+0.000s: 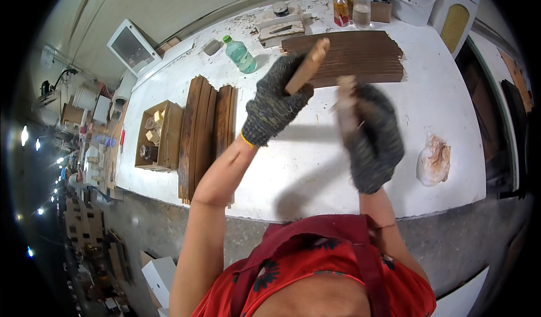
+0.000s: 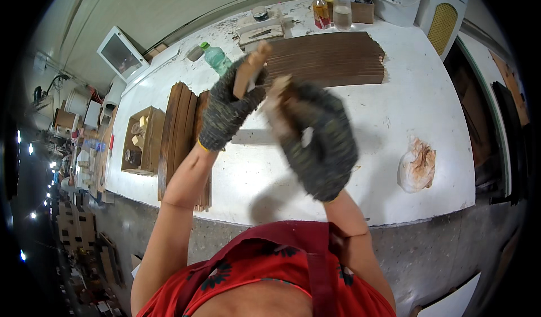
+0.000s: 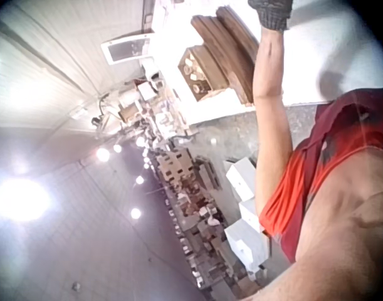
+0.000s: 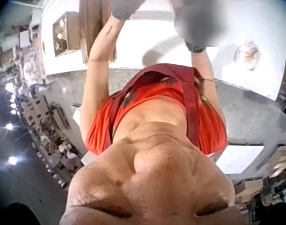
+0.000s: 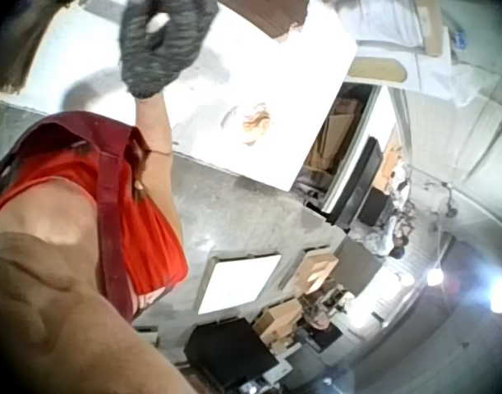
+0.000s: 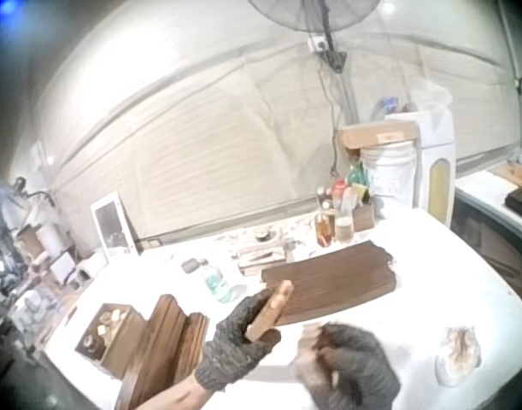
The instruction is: The person rubs a small block of sandpaper against different sides of several long wooden furniture components. The person picks up each piece one at a time, turns it over to sand the edges and ends, and then places it into a stack on the workbench.
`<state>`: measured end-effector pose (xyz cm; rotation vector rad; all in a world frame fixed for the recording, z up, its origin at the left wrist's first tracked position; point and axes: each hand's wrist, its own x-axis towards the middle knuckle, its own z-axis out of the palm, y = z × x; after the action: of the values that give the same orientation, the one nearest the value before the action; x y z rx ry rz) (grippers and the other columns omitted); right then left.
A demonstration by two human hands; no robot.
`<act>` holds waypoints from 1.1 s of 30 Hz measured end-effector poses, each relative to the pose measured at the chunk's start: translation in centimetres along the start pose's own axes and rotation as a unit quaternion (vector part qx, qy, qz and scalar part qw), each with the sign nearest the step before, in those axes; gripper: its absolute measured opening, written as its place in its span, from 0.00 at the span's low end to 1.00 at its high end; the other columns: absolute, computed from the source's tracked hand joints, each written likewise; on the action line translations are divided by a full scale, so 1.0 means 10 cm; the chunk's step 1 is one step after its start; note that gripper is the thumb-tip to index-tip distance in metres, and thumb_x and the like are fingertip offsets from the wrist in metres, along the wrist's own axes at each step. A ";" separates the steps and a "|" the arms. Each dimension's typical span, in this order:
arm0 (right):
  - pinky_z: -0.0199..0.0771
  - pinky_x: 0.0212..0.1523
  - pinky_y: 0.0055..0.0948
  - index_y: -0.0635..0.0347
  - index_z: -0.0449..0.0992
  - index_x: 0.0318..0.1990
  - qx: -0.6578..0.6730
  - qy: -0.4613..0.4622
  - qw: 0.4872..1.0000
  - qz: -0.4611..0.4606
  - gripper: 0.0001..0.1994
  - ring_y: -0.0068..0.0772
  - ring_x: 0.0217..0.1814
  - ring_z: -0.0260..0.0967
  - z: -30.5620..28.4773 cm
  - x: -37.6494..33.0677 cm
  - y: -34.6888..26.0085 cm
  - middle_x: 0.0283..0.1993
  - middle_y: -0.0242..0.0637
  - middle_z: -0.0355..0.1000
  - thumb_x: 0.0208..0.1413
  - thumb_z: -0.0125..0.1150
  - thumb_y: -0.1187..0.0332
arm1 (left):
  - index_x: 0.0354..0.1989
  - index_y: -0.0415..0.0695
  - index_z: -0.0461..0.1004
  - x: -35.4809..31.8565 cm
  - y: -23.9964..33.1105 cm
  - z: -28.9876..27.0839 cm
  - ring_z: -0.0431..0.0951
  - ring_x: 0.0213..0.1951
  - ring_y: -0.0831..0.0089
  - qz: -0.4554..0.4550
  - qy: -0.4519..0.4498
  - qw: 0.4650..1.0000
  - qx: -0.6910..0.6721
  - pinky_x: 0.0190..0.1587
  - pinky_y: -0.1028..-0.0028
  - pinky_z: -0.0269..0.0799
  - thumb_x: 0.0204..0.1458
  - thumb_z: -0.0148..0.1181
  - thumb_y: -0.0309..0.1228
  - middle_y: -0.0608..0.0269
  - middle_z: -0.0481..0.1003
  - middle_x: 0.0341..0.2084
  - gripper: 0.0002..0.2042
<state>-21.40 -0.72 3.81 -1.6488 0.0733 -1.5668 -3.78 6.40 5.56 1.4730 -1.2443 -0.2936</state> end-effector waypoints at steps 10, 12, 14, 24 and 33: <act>0.63 0.65 0.39 0.60 0.71 0.57 0.050 -0.034 0.974 -0.219 0.22 0.43 0.65 0.62 0.27 0.90 0.08 0.60 0.46 0.66 0.55 0.63 0.67 | 0.70 0.48 0.45 0.21 0.53 -0.13 0.75 0.43 0.71 -0.042 -0.081 0.983 -0.157 0.42 0.72 0.77 0.45 0.71 0.29 0.56 0.69 0.51 0.46; 0.63 0.62 0.40 0.54 0.75 0.54 -0.020 -0.033 0.963 -0.267 0.20 0.43 0.62 0.64 0.41 0.96 0.04 0.59 0.44 0.68 0.51 0.66 0.66 | 0.69 0.46 0.45 0.26 0.10 -0.25 0.74 0.48 0.69 0.020 -0.043 0.999 -0.026 0.48 0.72 0.75 0.47 0.69 0.28 0.56 0.67 0.56 0.44; 0.62 0.59 0.41 0.49 0.77 0.51 -0.104 -0.023 0.945 -0.309 0.19 0.43 0.60 0.64 0.50 0.98 0.06 0.58 0.43 0.68 0.49 0.67 0.64 | 0.65 0.42 0.53 0.26 -0.05 -0.32 0.73 0.50 0.68 0.072 0.005 0.997 -0.041 0.51 0.71 0.73 0.51 0.65 0.27 0.55 0.68 0.55 0.35; 0.67 0.48 0.40 0.47 0.78 0.47 -0.159 -0.148 0.937 -0.272 0.20 0.42 0.50 0.68 0.94 0.59 0.71 0.50 0.40 0.71 0.42 0.70 0.70 | 0.58 0.45 0.64 0.47 -0.15 -0.65 0.71 0.50 0.67 0.141 0.050 0.962 -0.227 0.55 0.68 0.67 0.63 0.47 0.46 0.60 0.71 0.49 0.22; 0.68 0.45 0.40 0.47 0.79 0.42 -0.254 -0.457 0.850 -0.059 0.14 0.40 0.45 0.67 0.21 -1.32 1.92 0.48 0.33 0.71 0.45 0.61 0.70 | 0.54 0.45 0.68 0.58 -0.55 -1.22 0.74 0.38 0.61 0.133 0.154 0.901 -0.382 0.45 0.62 0.73 0.63 0.48 0.47 0.55 0.75 0.37 0.20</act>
<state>-13.16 -4.65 -17.77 -2.7135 -0.1335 -0.7059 10.59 7.70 7.69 0.6295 -0.8985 -0.3027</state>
